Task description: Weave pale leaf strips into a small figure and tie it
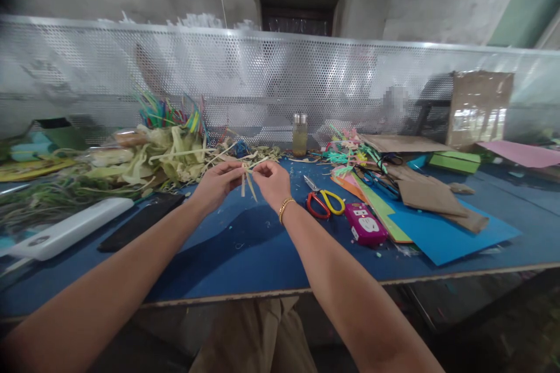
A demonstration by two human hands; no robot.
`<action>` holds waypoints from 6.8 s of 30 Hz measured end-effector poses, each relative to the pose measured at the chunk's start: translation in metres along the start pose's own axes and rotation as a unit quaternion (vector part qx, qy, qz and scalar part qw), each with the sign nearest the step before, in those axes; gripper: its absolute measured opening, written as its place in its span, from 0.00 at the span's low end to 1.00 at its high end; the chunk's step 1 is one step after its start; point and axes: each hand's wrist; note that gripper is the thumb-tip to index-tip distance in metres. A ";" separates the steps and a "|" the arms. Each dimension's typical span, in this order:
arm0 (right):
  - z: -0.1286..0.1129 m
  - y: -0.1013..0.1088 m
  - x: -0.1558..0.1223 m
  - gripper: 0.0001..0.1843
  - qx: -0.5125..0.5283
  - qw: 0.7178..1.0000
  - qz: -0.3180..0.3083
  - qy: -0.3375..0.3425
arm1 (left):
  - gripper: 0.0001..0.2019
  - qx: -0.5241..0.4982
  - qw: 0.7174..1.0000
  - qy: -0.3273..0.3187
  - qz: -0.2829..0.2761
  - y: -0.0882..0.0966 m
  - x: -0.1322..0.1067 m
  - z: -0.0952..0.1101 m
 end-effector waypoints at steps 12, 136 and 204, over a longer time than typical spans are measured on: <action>-0.015 0.016 0.002 0.07 -0.340 0.903 -0.099 0.242 | 0.09 -0.099 0.988 0.091 -0.075 0.001 0.001 0.004; -0.009 -0.005 -0.003 0.10 0.074 0.989 0.030 -0.124 | 0.09 0.177 0.969 -0.174 0.001 0.004 0.003 -0.007; 0.000 0.013 0.012 0.14 0.003 0.985 0.028 -0.172 | 0.18 0.096 0.974 0.114 -0.169 -0.004 -0.011 -0.001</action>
Point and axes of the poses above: each hand's wrist, its own x-axis towards the middle knuckle, its own y-axis out of the back of the hand, z = x × y, and after that the axes turned 10 degrees about y, right-handed
